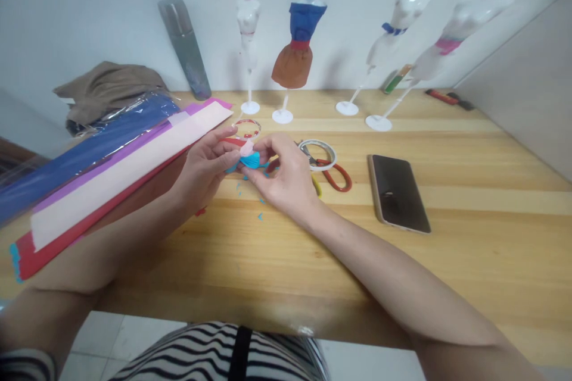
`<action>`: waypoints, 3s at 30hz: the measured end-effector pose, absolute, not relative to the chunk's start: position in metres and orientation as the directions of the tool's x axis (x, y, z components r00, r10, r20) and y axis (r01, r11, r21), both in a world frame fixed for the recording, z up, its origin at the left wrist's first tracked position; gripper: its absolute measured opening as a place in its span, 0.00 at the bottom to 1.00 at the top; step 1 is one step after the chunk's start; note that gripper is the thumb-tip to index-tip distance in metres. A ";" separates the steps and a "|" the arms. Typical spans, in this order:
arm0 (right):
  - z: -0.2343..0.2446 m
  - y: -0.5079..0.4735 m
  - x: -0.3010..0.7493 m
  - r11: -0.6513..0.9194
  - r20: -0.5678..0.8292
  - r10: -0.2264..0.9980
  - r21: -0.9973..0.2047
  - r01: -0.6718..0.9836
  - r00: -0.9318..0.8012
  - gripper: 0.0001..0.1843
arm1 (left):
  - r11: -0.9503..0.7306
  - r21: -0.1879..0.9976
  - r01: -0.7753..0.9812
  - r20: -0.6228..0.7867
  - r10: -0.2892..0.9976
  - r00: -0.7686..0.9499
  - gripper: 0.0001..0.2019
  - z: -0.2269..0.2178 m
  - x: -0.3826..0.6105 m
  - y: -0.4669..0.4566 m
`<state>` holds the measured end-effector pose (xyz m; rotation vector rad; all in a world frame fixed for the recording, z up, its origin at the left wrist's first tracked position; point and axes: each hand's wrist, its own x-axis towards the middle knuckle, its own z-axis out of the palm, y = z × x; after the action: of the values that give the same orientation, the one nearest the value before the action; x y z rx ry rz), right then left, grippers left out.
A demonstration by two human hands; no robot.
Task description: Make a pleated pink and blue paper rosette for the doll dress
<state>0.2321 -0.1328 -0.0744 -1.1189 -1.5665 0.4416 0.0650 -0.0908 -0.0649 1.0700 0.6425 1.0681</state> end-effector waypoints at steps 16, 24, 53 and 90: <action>-0.080 -0.131 0.233 0.519 0.596 0.800 -0.744 0.421 0.066 0.11 | 0.140 0.921 -0.364 -0.002 0.935 0.355 0.24 -0.062 0.065 -0.092; -0.079 -0.133 0.233 0.525 0.622 0.778 -0.720 0.453 0.087 0.08 | 0.105 0.930 -0.353 0.022 0.941 0.338 0.25 -0.063 0.065 -0.094; -0.079 -0.135 0.232 0.494 0.577 0.810 -0.764 0.414 0.098 0.11 | 0.102 0.941 -0.323 0.026 0.929 0.369 0.22 -0.069 0.065 -0.094; -0.075 -0.127 0.245 0.572 0.576 0.789 -0.562 0.597 -0.213 0.06 | 0.094 0.972 -0.215 0.015 0.889 0.458 0.23 -0.067 0.064 -0.090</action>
<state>0.2453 -0.1266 -0.0753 -1.1177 -1.9177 0.2725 0.0640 -0.0901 -0.0665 1.1988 0.7147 0.9309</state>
